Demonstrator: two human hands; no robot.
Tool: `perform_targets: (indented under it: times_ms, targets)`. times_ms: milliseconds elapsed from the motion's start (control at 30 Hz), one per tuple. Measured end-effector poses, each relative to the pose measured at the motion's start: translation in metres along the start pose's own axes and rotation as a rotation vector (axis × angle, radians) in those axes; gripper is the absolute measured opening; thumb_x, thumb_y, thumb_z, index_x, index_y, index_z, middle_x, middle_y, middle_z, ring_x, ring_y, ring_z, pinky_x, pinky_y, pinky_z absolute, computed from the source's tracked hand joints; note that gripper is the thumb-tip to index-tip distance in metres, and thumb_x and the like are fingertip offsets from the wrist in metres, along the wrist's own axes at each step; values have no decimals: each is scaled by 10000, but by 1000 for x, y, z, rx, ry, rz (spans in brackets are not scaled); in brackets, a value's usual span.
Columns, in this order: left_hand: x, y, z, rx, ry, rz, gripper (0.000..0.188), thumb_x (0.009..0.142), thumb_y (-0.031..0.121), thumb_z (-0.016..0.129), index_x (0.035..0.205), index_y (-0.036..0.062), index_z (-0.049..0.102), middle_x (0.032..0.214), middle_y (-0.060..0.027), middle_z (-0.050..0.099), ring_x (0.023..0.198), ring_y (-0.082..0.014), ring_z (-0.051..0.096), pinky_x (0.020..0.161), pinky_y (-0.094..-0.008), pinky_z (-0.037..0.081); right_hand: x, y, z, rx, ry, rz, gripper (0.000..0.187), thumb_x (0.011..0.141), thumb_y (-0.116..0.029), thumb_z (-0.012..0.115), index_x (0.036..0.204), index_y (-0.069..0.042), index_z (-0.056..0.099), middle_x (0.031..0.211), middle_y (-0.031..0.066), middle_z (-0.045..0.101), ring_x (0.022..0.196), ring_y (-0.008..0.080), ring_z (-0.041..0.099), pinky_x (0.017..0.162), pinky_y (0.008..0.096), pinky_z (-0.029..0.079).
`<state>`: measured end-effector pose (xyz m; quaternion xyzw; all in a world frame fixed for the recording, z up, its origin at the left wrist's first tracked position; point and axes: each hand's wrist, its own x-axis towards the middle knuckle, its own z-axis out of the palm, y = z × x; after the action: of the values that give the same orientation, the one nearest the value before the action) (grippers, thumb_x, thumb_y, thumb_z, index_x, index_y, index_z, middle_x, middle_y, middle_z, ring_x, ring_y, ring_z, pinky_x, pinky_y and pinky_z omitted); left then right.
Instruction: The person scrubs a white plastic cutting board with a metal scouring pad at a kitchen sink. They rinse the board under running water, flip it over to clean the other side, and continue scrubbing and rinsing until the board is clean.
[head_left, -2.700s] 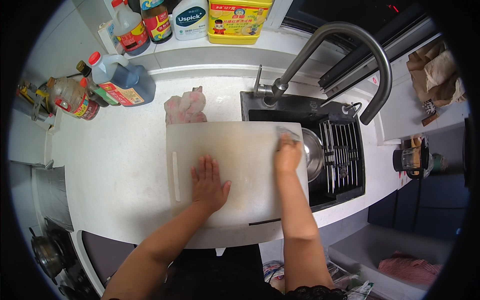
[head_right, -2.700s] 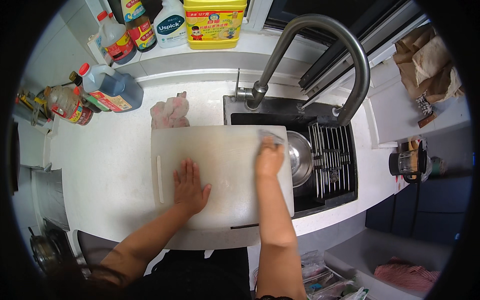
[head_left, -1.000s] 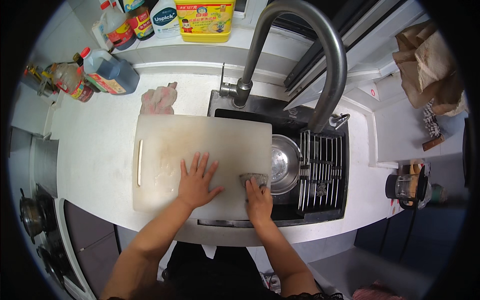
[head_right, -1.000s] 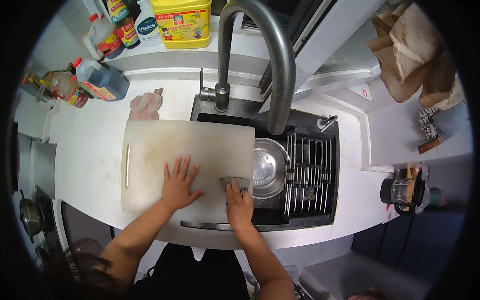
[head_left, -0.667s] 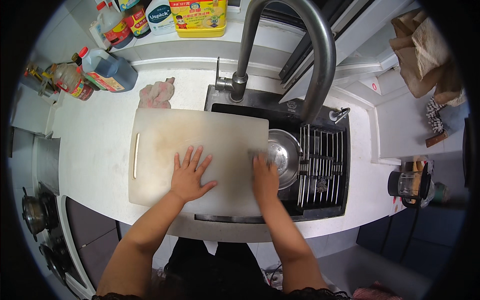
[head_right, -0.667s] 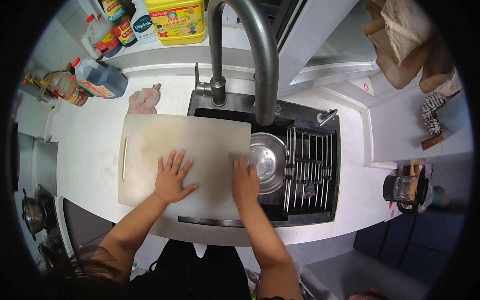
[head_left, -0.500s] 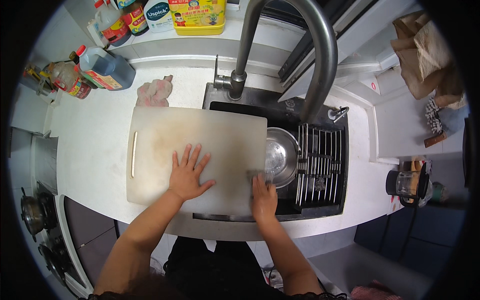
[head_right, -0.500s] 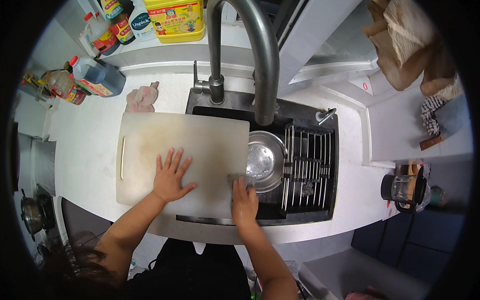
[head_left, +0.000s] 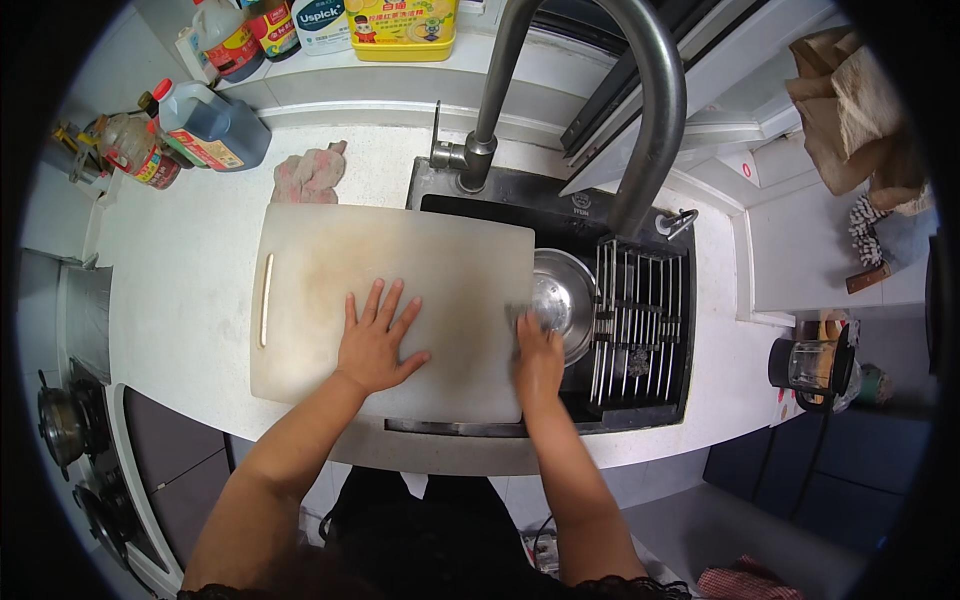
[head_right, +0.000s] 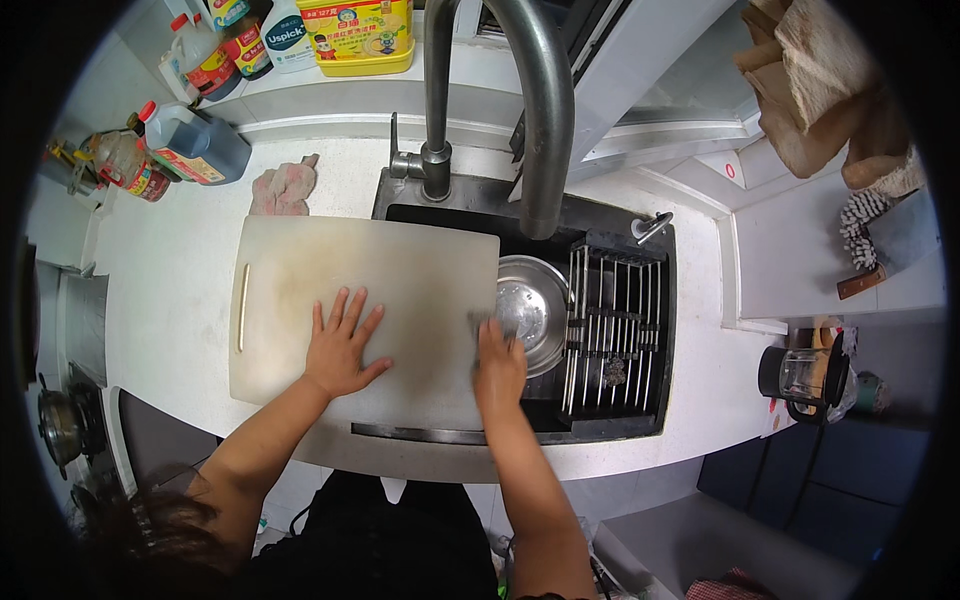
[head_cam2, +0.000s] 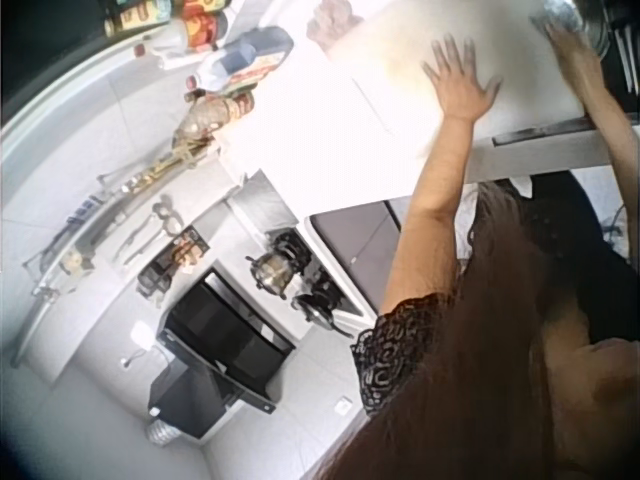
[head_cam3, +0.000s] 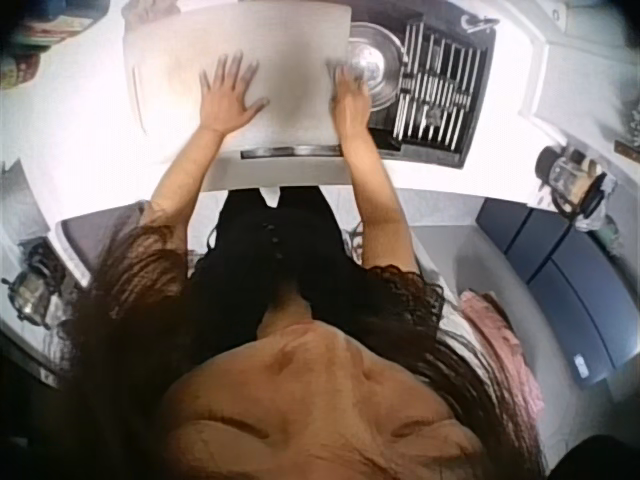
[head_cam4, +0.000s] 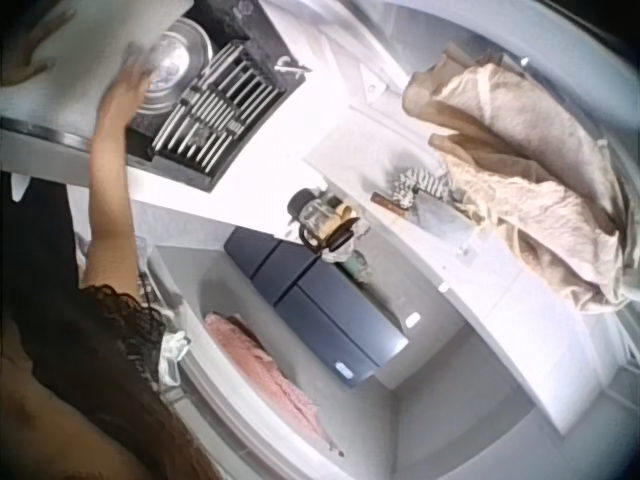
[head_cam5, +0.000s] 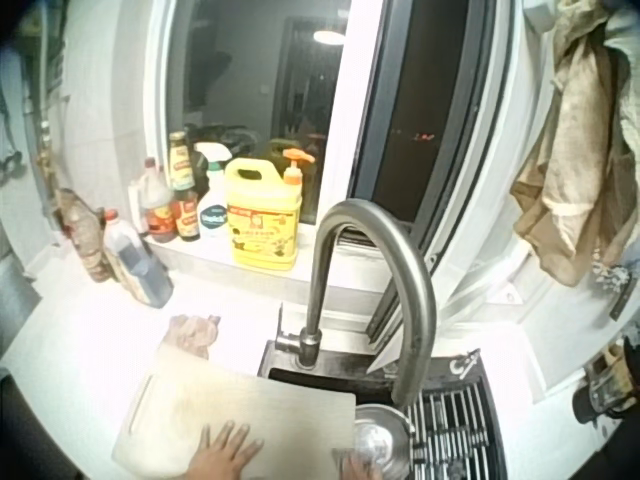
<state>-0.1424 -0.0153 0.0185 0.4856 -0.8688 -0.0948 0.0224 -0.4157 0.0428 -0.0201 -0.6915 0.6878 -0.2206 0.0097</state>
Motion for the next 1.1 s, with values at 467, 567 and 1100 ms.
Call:
perform_targets:
  times_ms: [467, 567, 1100]
  targets:
    - [-1, 0, 1, -1, -15, -17, 820, 809, 610, 585, 1475, 182, 373, 1588, -146, 191, 1454, -394, 143, 1082, -689, 118, 14, 3, 8, -12, 52, 1, 486, 637, 87, 610, 1109, -10, 672, 1220, 142, 644, 825, 321, 566, 747, 370, 493]
    - [4, 3, -1, 10, -10, 14, 818, 810, 617, 578, 1472, 180, 379, 1588, -149, 189, 1454, -395, 145, 1085, -685, 115, 53, 19, 20, -24, 100, 43, 480, 653, 83, 612, 1122, -10, 661, 1231, 151, 635, 832, 336, 578, 781, 378, 495]
    - [2, 1, -4, -16, -11, -10, 803, 817, 597, 590, 1469, 176, 382, 1583, -152, 198, 1459, -395, 138, 1091, -682, 115, 14, 3, 2, -112, 29, 13, 448, 668, 36, 644, 1114, 1, 660, 1166, 160, 659, 867, 369, 587, 809, 405, 505]
